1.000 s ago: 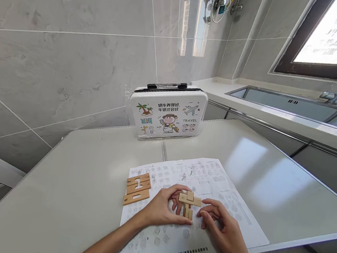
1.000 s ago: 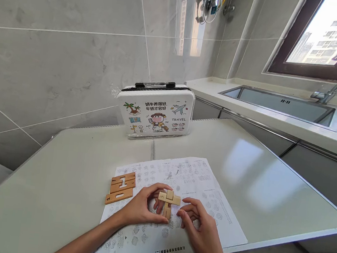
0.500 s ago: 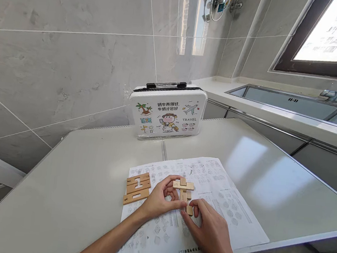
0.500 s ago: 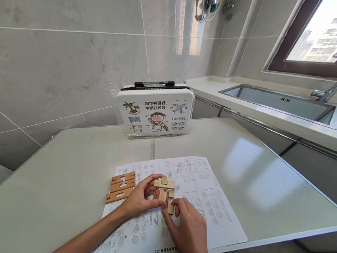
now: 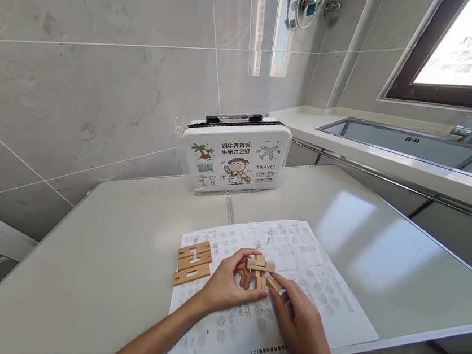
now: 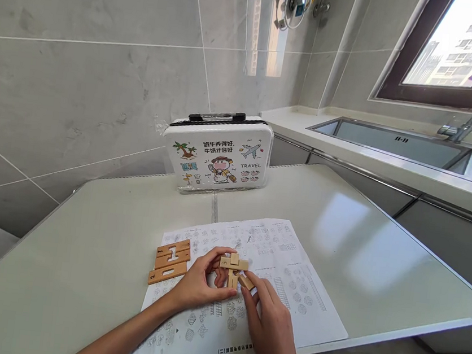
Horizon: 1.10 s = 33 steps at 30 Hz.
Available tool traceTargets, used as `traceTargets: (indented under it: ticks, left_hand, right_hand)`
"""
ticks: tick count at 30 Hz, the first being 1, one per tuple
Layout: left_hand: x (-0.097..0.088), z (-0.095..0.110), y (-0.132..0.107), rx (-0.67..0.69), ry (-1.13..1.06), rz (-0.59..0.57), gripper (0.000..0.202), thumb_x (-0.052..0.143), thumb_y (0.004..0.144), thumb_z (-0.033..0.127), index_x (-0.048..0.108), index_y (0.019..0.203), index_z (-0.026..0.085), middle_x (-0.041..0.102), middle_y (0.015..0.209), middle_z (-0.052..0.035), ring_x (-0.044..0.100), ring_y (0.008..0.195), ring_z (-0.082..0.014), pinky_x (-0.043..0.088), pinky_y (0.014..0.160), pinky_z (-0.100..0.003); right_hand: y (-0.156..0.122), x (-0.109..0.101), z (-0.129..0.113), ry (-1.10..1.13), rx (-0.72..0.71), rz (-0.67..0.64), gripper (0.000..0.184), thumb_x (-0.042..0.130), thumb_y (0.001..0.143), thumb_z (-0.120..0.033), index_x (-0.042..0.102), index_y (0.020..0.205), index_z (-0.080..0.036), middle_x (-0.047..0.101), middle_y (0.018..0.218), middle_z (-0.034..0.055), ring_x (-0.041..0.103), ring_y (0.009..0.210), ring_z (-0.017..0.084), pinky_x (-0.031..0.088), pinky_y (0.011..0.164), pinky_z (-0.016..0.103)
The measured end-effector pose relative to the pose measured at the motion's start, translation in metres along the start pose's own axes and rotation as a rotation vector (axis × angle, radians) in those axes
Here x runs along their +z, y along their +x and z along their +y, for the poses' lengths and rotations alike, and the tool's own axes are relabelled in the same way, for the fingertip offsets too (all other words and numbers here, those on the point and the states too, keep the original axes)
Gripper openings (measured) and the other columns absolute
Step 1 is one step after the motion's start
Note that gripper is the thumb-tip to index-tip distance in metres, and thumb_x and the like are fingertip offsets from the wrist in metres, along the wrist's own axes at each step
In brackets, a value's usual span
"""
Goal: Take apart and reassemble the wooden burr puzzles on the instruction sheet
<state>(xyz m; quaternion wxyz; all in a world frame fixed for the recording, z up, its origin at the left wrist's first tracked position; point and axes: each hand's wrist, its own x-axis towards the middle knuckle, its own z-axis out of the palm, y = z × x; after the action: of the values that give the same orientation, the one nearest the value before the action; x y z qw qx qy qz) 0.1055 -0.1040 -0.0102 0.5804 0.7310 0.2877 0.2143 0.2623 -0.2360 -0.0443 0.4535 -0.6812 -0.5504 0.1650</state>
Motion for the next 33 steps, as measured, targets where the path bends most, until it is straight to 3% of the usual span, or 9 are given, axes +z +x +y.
traceTargets:
  ticks: [8, 13, 18, 23, 28, 33]
  left_hand:
    - [0.0005, -0.0006, -0.0022, 0.046, 0.174, -0.011, 0.074, 0.089, 0.072, 0.046, 0.057, 0.135, 0.024, 0.064, 0.089, 0.0007, 0.056, 0.074, -0.0145, 0.048, 0.07, -0.027]
    - [0.0007, -0.0026, -0.0027, 0.108, 0.229, -0.039, 0.077, 0.09, 0.07, 0.051, 0.06, 0.135, 0.024, 0.066, 0.1, -0.0026, 0.056, 0.082, -0.0167, 0.047, 0.074, -0.028]
    - [-0.0011, -0.0031, -0.0009, 0.187, 0.322, -0.048, 0.077, 0.091, 0.067, 0.056, 0.065, 0.132, 0.026, 0.061, 0.095, -0.0015, 0.049, 0.075, -0.0148, 0.044, 0.072, -0.029]
    - [-0.001, -0.0012, -0.001, 0.218, 0.257, -0.09, 0.074, 0.092, 0.067, 0.054, 0.066, 0.131, 0.028, 0.061, 0.114, -0.0065, 0.054, 0.083, -0.0163, 0.046, 0.07, -0.027]
    - [-0.0011, 0.0022, -0.0013, 0.202, 0.231, -0.108, 0.071, 0.094, 0.066, 0.05, 0.067, 0.127, 0.026, 0.066, 0.103, -0.003, 0.056, 0.077, -0.0145, 0.048, 0.074, -0.028]
    - [-0.0045, 0.0019, -0.001, 0.078, 0.023, -0.103, 0.075, 0.096, 0.064, 0.043, 0.065, 0.13, 0.024, 0.068, 0.111, -0.0058, 0.059, 0.074, -0.0125, 0.052, 0.075, -0.029]
  right_hand:
    - [-0.0048, 0.0001, 0.0019, 0.047, 0.083, 0.035, 0.031, 0.051, 0.105, -0.047, 0.065, 0.12, -0.024, 0.074, 0.092, 0.006, 0.066, 0.064, 0.019, 0.057, 0.06, 0.029]
    - [-0.004, -0.0007, 0.0009, 0.045, 0.052, 0.05, 0.029, 0.049, 0.105, -0.045, 0.067, 0.118, -0.025, 0.075, 0.095, 0.0054, 0.068, 0.067, 0.019, 0.057, 0.062, 0.029]
    - [-0.0033, -0.0026, 0.0008, 0.08, -0.025, 0.065, 0.029, 0.049, 0.106, -0.043, 0.069, 0.119, -0.025, 0.074, 0.1, 0.0078, 0.069, 0.072, 0.02, 0.058, 0.065, 0.029]
    - [-0.0057, -0.0044, 0.0028, 0.133, -0.044, 0.046, 0.024, 0.053, 0.105, -0.038, 0.069, 0.118, -0.026, 0.074, 0.098, 0.006, 0.067, 0.07, 0.018, 0.055, 0.058, 0.025]
    - [-0.0062, -0.0037, 0.005, 0.171, -0.026, 0.036, 0.024, 0.055, 0.103, -0.04, 0.071, 0.115, -0.026, 0.073, 0.091, 0.0049, 0.066, 0.069, 0.018, 0.055, 0.061, 0.026]
    - [-0.0037, -0.0007, 0.0048, 0.198, 0.118, 0.089, 0.034, 0.051, 0.105, -0.044, 0.065, 0.126, -0.022, 0.073, 0.092, 0.0065, 0.068, 0.072, 0.02, 0.056, 0.065, 0.028]
